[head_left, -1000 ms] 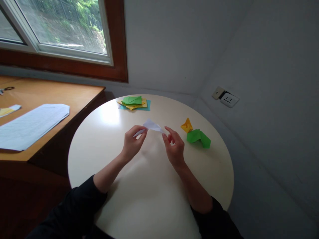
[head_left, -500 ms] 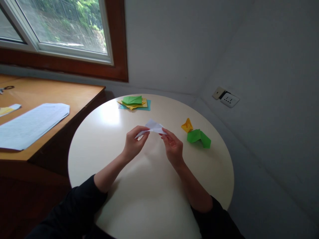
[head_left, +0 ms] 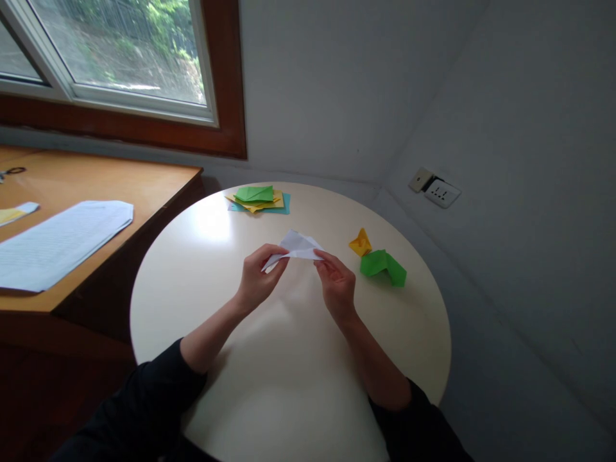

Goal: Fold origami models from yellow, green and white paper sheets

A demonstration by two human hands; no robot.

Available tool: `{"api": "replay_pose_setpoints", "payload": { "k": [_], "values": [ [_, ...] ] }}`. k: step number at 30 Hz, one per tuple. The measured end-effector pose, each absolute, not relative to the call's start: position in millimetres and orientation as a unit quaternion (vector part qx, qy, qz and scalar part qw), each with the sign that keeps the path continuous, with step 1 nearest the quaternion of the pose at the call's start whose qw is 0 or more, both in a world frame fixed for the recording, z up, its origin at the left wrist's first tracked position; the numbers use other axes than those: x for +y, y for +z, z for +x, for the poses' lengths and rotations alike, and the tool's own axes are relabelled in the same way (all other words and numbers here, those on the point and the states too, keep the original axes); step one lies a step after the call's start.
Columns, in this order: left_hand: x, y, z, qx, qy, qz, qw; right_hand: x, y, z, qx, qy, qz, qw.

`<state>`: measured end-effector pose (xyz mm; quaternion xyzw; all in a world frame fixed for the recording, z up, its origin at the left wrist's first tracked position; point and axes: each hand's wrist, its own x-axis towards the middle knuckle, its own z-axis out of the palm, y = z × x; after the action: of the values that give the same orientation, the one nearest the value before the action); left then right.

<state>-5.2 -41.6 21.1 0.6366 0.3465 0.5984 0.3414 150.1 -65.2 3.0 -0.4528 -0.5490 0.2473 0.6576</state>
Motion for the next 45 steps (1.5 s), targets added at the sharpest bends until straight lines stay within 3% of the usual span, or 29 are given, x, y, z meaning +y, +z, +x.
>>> {"api": "replay_pose_setpoints", "payload": {
  "k": [11,24,31,45],
  "values": [
    [-44.4,24.8,-5.5,0.343,0.594,0.649,0.330,-63.8,3.7,152.9,-0.546,0.252,-0.448,0.661],
    [-40.0,16.3,-4.8,0.342,0.602,0.651,0.312,-67.7,6.4,154.9,-0.602,0.107,-0.493,0.619],
    [-41.0,18.6,-5.2,0.337,0.593,0.660,0.315,-68.3,5.6,154.5,-0.632,0.112,-0.452,0.619],
    [-42.6,16.2,-3.5,0.310,0.569,0.725,0.233,-70.2,9.0,151.4,-0.626,-0.034,-0.456,0.632]
  ]
}}
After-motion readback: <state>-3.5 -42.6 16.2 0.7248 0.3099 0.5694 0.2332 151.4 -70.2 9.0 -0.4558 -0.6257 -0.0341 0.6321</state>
